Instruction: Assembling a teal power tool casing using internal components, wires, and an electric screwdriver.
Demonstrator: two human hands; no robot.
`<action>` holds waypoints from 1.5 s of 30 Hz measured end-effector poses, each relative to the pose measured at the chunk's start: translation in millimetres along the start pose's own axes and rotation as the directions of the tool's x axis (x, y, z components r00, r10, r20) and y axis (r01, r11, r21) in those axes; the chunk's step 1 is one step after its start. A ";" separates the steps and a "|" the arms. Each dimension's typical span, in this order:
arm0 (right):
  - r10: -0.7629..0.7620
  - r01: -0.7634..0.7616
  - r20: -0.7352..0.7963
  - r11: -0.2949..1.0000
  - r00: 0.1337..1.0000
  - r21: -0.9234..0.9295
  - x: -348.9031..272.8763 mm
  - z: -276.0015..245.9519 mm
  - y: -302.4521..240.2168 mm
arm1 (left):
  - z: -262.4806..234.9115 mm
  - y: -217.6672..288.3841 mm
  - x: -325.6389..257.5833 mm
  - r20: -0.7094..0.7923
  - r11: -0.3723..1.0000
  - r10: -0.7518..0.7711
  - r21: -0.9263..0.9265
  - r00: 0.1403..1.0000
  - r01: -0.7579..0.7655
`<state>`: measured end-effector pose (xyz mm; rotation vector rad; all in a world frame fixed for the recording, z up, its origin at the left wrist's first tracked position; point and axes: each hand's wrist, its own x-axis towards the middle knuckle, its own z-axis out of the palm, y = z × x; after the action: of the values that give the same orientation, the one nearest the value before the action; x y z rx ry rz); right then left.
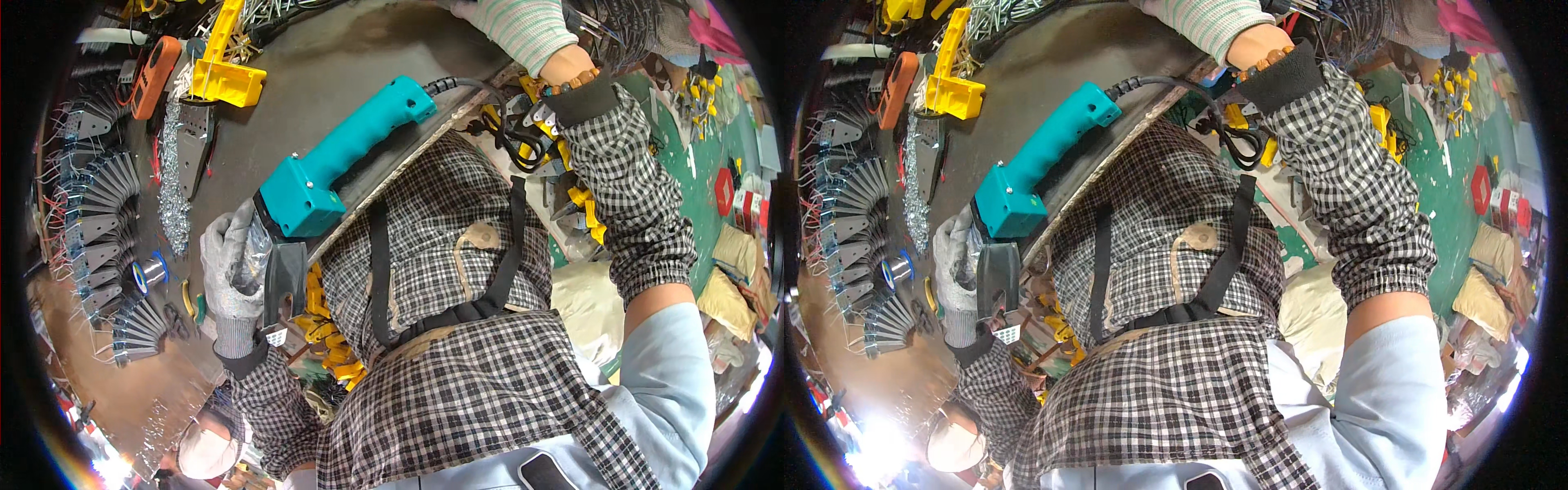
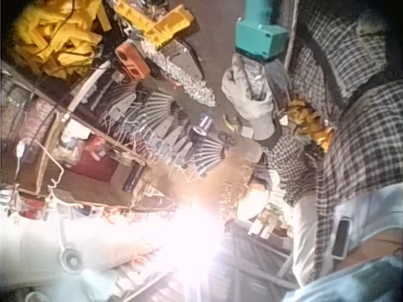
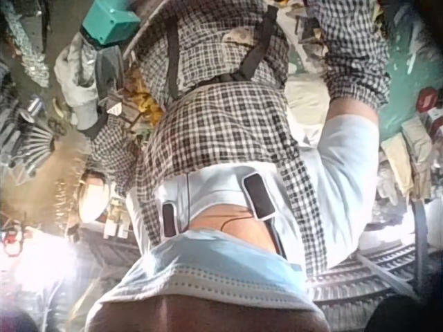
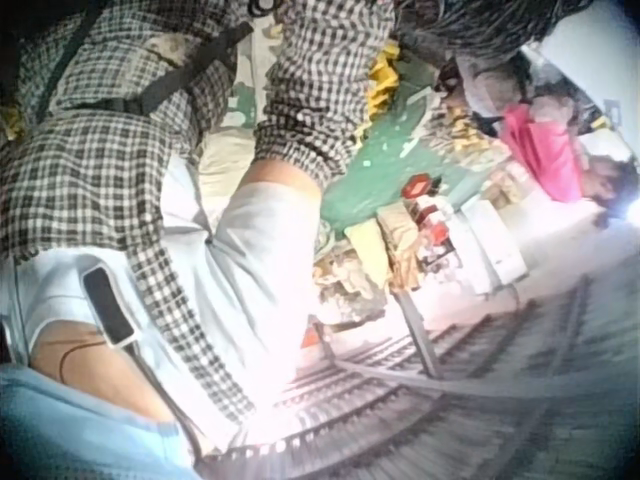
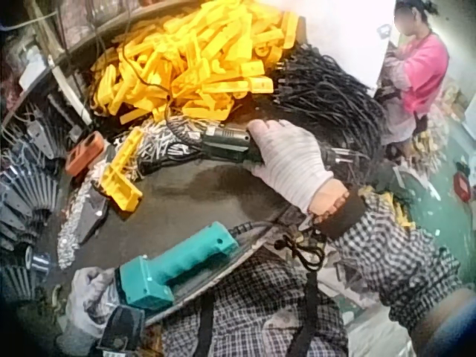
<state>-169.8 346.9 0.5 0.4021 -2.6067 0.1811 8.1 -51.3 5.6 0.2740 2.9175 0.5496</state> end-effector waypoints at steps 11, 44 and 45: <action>-0.025 0.026 -0.048 0.999 0.999 0.025 -0.8 3.7 1.0 | -25.2 10.6 16.4 0.107 0.946 -0.143 -0.277 0.984 0.168; -0.426 0.316 0.011 0.688 0.904 0.654 3.1 -11.7 -47.4 | -55.5 -7.4 4.7 0.336 0.753 -0.157 -0.568 0.929 0.333; -0.493 0.394 0.021 0.719 0.870 0.573 -9.6 -11.2 -55.9 | -53.9 -10.5 9.2 0.337 0.747 -0.134 -0.583 0.932 0.319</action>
<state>-139.1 298.5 8.6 1.2935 -2.4825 0.7739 -12.7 -77.6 50.1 -0.0974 2.2747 1.2796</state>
